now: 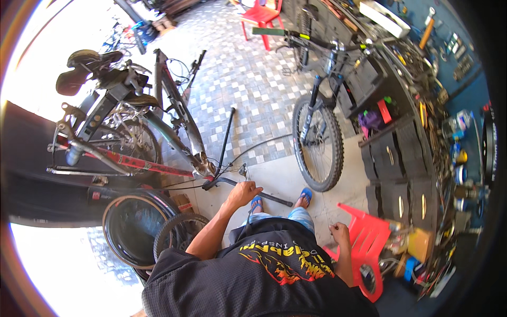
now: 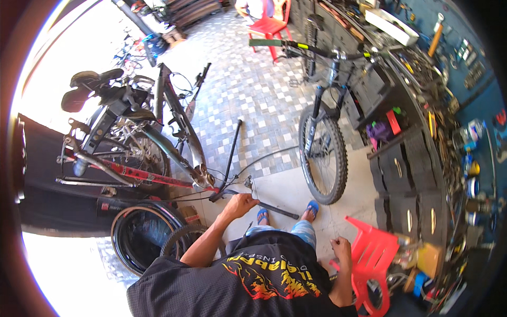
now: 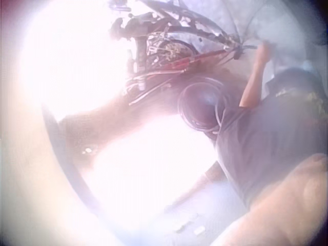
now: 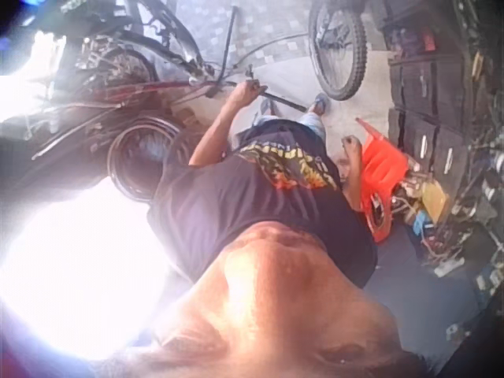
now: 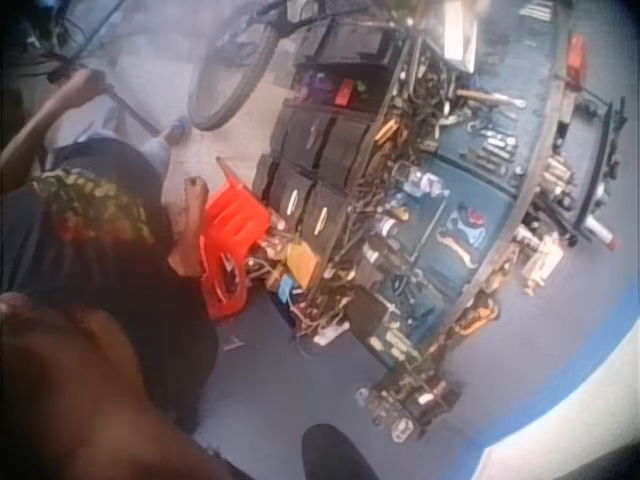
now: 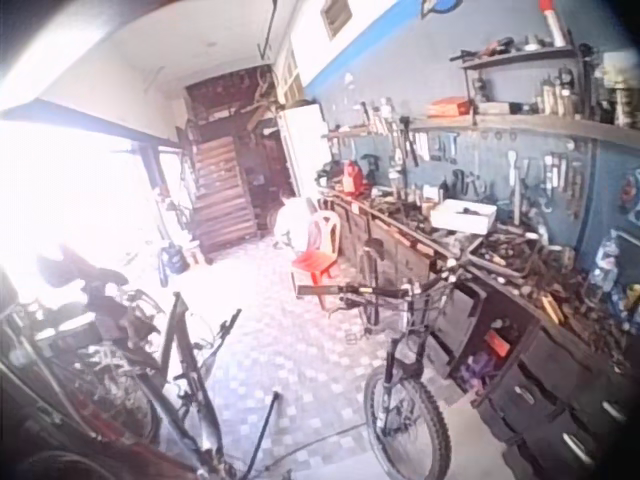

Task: The person assembles a bicycle by attaching the rear triangle to the main frame, inserting a bolt, and securing the connection. They then lift and position the assembled frame upright in the workshop.

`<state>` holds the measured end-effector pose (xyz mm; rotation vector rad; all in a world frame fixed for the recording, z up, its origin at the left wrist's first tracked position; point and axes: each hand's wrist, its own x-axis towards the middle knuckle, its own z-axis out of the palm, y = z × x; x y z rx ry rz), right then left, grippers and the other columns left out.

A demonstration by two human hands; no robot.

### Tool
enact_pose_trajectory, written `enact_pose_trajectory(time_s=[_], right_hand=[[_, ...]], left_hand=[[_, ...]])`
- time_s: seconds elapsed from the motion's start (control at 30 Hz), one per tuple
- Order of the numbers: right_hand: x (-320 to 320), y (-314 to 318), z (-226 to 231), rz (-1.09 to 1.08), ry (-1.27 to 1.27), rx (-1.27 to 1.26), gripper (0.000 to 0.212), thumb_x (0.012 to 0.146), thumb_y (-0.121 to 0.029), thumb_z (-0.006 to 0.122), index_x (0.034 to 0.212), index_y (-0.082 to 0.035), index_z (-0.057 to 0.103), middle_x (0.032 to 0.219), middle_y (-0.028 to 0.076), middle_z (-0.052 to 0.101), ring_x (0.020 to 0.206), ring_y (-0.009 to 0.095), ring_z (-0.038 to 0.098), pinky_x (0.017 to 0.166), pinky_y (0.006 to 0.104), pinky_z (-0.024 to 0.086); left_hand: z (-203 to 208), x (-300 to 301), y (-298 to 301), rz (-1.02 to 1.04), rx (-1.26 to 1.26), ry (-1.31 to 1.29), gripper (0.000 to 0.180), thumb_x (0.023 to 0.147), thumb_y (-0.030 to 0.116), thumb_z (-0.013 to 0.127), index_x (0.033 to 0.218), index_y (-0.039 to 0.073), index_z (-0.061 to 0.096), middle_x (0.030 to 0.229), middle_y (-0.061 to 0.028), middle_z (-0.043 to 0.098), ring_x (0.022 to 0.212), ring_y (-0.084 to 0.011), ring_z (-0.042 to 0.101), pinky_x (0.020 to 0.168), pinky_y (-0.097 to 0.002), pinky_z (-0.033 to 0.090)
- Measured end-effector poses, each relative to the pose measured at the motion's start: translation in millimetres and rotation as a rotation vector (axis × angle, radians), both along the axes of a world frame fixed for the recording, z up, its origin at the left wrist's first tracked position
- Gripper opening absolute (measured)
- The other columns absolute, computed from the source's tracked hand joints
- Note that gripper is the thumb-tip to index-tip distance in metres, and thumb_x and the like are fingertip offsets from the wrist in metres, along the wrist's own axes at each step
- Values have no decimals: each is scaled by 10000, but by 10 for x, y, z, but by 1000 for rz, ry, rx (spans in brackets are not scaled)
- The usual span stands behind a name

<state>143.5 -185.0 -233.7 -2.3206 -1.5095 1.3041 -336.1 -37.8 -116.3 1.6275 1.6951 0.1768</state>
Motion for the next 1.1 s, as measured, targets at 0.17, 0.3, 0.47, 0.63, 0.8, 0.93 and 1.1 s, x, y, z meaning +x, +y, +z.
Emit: enact_pose_trajectory(time_s=[0.17,0.3,0.47,0.63,0.8,0.93,1.1], right_hand=[[659,1028,69,216,-66,28,346,883,-233,720,1203,-102,722,995,167,774,974,339,739,877,450,572],[683,2137,369,416,-113,87,354,884,-239,735,1212,-106,725,1030,183,769,1023,381,720,900,483,559],[-188,3278,881,575,-4,318,376,894,-241,731,1238,-91,710,1041,182,757,1026,390,711,902,484,550],[-1431,3830,1321,902,144,336,406,910,-264,713,1268,-76,694,1100,172,745,1050,381,705,920,464,549],[-2517,4292,1780,1141,259,321,413,920,-292,712,1279,-89,694,1122,172,747,1060,373,707,936,452,549],[-3406,4707,2295,1211,257,501,372,942,-284,705,1277,-121,707,1086,144,747,997,344,712,895,438,560],[-4396,5049,2899,1202,476,706,331,962,-226,698,1273,-116,709,1106,143,729,988,319,708,894,423,567]], left_hand=[[287,415,174,136,226,-158,475,952,218,734,1386,83,598,1038,-164,751,838,-328,738,750,-429,579],[506,358,94,448,319,-124,423,925,167,771,1317,54,663,1004,-128,752,832,-238,739,754,-378,594],[802,39,-86,796,528,-78,342,924,141,775,1249,67,699,1008,-121,738,788,-210,726,695,-349,584],[1033,-244,-106,1100,715,-143,323,968,157,747,1268,57,682,1047,-94,740,842,-174,714,711,-314,580],[1307,-470,184,1296,863,-212,375,963,145,751,1314,47,661,1204,-118,681,982,-190,705,755,-311,591],[1663,-721,442,1231,1119,-42,402,948,77,743,1336,69,637,1302,-124,605,1123,-221,650,816,-332,593],[2321,-1382,321,1203,1517,224,412,986,93,708,1365,-5,579,1373,-135,551,1204,-237,593,922,-342,568]])
